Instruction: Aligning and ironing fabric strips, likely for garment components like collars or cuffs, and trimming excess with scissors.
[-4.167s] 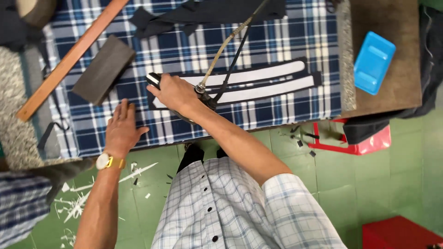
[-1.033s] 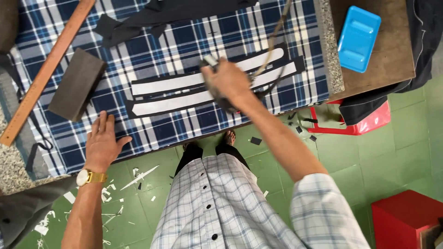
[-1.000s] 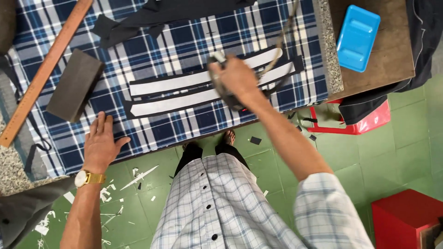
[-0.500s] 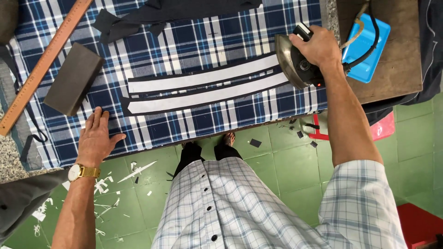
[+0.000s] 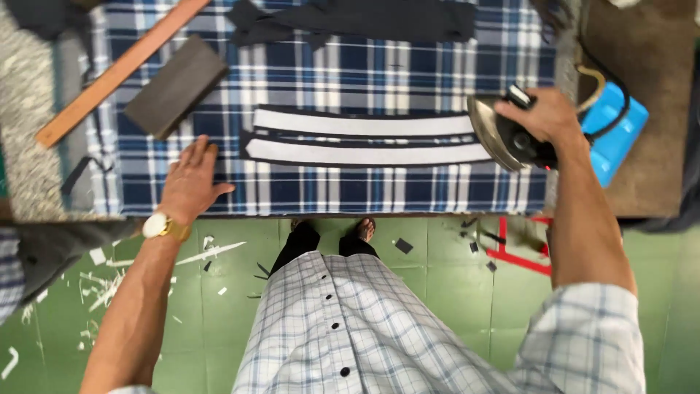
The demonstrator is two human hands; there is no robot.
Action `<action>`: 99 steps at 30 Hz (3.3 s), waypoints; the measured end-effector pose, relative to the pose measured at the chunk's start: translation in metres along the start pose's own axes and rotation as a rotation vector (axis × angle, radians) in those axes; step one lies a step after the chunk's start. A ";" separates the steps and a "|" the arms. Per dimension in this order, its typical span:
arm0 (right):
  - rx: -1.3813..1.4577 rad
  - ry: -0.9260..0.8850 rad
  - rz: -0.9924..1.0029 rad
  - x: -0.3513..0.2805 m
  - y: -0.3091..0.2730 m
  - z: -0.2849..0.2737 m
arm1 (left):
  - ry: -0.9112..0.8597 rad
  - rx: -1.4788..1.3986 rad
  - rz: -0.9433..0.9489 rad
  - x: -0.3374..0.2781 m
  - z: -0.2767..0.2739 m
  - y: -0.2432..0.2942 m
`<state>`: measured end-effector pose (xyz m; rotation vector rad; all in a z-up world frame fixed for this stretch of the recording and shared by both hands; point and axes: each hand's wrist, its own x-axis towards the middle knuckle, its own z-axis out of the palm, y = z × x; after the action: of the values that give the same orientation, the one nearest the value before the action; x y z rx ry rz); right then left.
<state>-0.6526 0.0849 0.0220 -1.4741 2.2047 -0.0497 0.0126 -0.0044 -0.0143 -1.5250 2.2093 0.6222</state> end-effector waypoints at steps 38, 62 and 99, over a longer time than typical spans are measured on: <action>0.284 -0.207 -0.136 -0.050 -0.469 0.144 | 0.604 -0.022 0.268 0.090 -0.039 -0.082; 0.256 0.168 0.139 -0.028 -0.135 0.074 | 0.926 -0.148 0.295 0.059 0.074 0.223; 0.403 -0.126 -0.082 -0.043 -0.334 0.119 | 0.919 0.002 0.083 0.044 0.055 0.111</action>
<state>-0.3028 0.0106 0.0298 -1.2999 1.8948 -0.3938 -0.1035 0.0273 -0.0683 -1.9773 2.9030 -0.1263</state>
